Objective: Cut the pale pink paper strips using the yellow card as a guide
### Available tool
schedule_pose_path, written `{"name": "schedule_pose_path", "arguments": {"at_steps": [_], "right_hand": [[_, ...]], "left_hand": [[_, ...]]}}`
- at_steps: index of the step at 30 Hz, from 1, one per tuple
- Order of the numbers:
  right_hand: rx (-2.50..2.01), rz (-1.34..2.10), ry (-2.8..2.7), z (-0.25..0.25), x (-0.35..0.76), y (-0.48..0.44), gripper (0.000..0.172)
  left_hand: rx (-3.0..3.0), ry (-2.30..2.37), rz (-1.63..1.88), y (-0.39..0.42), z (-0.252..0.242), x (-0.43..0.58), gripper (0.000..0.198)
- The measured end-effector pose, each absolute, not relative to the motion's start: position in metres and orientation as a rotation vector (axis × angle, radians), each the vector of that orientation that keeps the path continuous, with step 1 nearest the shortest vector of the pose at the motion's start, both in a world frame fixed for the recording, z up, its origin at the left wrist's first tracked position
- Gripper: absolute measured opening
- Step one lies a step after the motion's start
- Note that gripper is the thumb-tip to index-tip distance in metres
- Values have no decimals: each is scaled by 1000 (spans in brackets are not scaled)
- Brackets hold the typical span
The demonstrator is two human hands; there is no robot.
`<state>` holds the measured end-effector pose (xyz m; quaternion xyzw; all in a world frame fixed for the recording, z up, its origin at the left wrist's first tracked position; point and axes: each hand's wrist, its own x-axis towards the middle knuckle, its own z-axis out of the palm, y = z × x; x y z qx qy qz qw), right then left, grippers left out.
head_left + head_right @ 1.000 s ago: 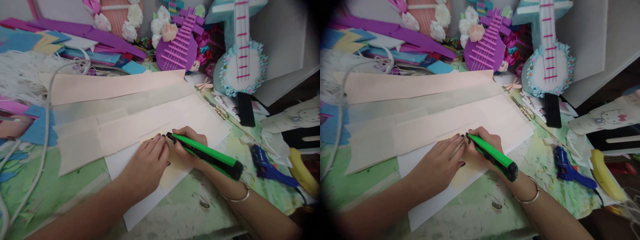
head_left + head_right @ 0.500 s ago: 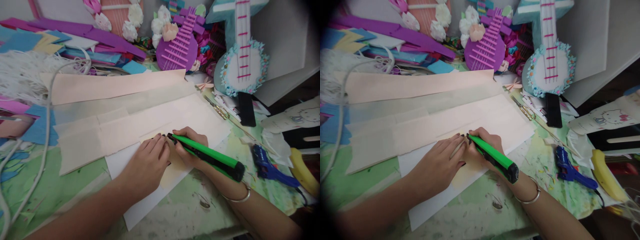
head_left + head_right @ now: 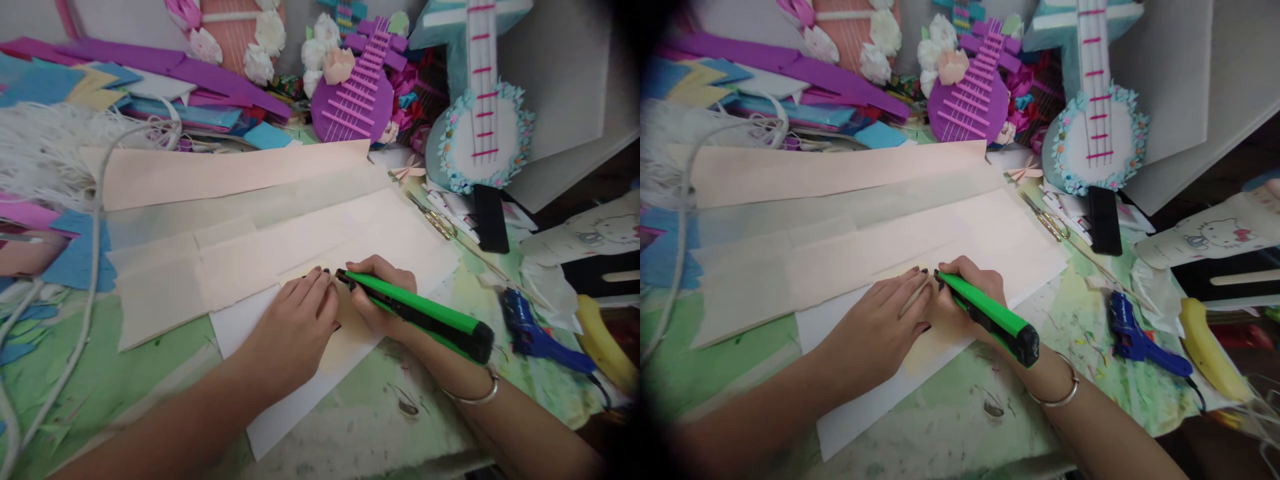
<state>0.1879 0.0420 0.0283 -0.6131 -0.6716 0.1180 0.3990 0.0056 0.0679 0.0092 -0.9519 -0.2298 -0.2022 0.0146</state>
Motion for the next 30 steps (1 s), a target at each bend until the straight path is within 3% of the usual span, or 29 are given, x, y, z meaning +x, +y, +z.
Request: {"name": "schedule_pose_path", "arguments": {"at_steps": [30], "right_hand": [[-1479,270,-1733,22,187,28,19]], "left_hand": [[-2933,-687,-629,68,6,5,39]]}}
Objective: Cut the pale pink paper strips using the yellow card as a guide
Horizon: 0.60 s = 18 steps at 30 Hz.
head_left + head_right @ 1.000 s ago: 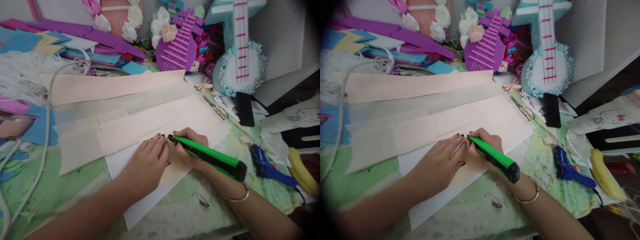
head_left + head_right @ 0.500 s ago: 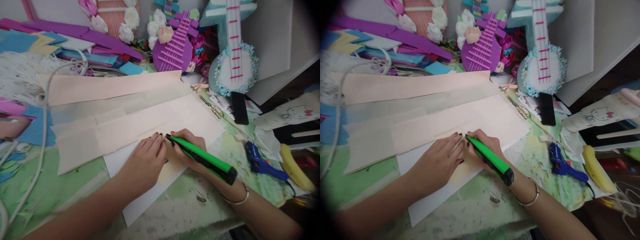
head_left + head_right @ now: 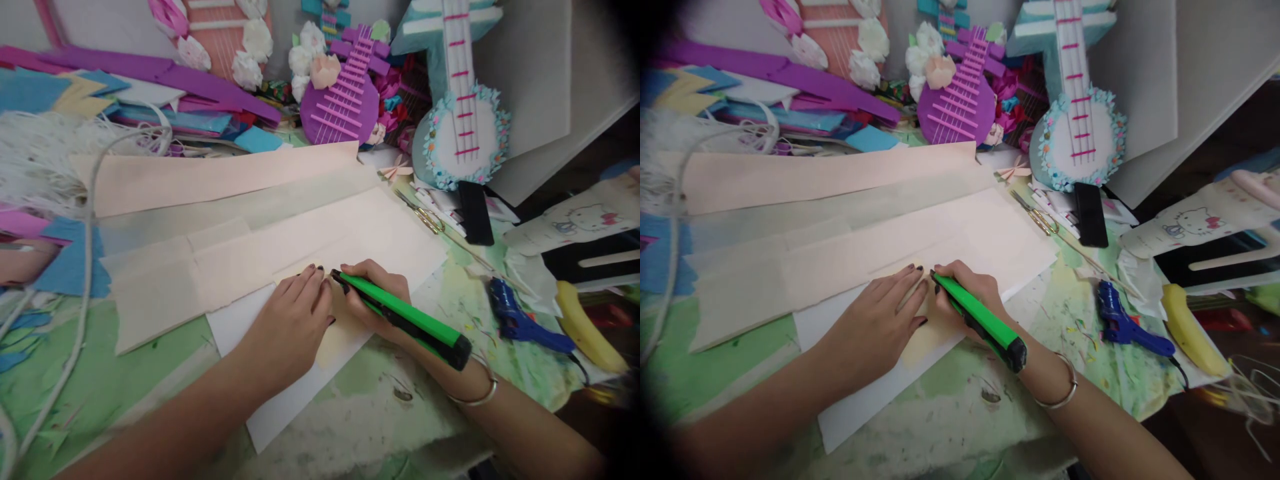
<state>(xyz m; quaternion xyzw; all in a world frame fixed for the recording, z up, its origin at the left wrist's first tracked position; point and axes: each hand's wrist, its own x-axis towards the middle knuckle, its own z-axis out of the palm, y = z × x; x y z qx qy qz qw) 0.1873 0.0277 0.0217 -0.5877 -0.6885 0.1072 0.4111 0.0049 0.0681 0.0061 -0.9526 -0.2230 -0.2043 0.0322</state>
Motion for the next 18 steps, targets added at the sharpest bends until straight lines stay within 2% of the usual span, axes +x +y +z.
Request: {"name": "schedule_pose_path", "arguments": {"at_steps": [18], "right_hand": [[-1442,268,-1747,16,193,26,24]], "left_hand": [[-2914,-688,-656,68,9,6,37]]}}
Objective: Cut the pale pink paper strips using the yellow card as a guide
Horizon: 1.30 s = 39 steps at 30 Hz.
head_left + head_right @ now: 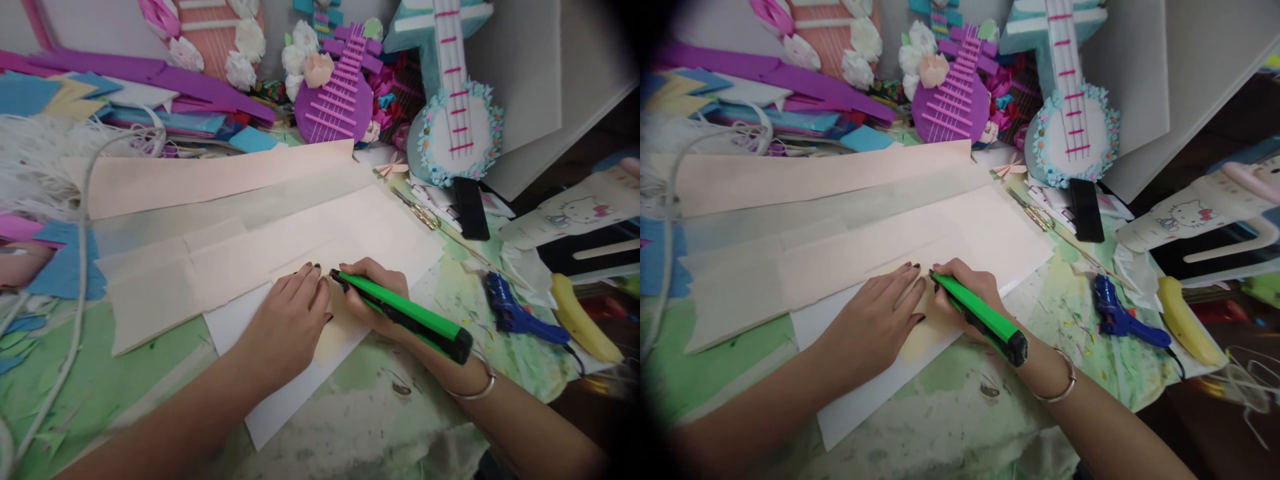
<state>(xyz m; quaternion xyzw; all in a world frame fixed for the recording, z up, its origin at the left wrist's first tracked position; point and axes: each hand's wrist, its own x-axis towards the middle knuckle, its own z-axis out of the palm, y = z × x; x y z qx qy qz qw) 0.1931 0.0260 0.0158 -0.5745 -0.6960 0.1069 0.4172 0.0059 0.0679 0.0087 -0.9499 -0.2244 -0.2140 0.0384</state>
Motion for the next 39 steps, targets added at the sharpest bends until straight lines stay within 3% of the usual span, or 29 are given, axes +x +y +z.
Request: {"name": "schedule_pose_path", "arguments": {"at_steps": [39], "right_hand": [[-1466,231,-1779,25,196,19,16]], "left_hand": [[-2965,-711,-629,68,10,5,32]]}}
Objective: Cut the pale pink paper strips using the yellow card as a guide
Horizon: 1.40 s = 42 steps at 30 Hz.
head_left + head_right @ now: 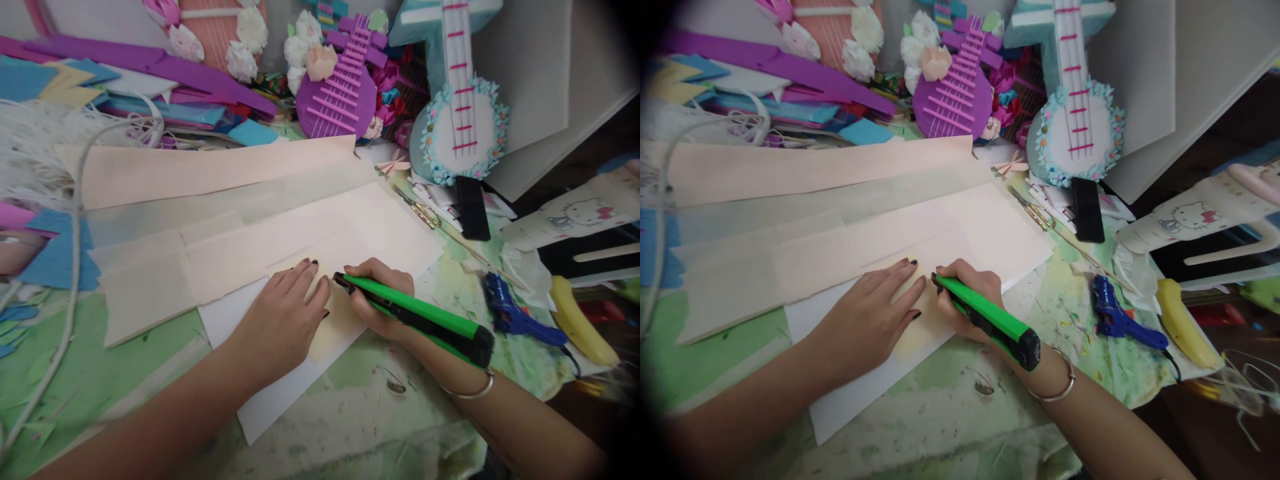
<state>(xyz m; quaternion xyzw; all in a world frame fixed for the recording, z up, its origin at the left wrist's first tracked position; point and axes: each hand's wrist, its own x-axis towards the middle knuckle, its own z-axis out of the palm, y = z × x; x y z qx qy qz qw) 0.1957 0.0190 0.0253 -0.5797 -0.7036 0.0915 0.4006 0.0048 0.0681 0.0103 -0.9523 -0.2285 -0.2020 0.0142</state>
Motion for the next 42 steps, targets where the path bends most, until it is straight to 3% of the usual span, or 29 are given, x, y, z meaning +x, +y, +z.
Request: {"name": "schedule_pose_path", "arguments": {"at_steps": [42], "right_hand": [[-1425,180,-1827,29,197,12,17]], "left_hand": [[-2969,-698,-635,68,11,4,31]]}}
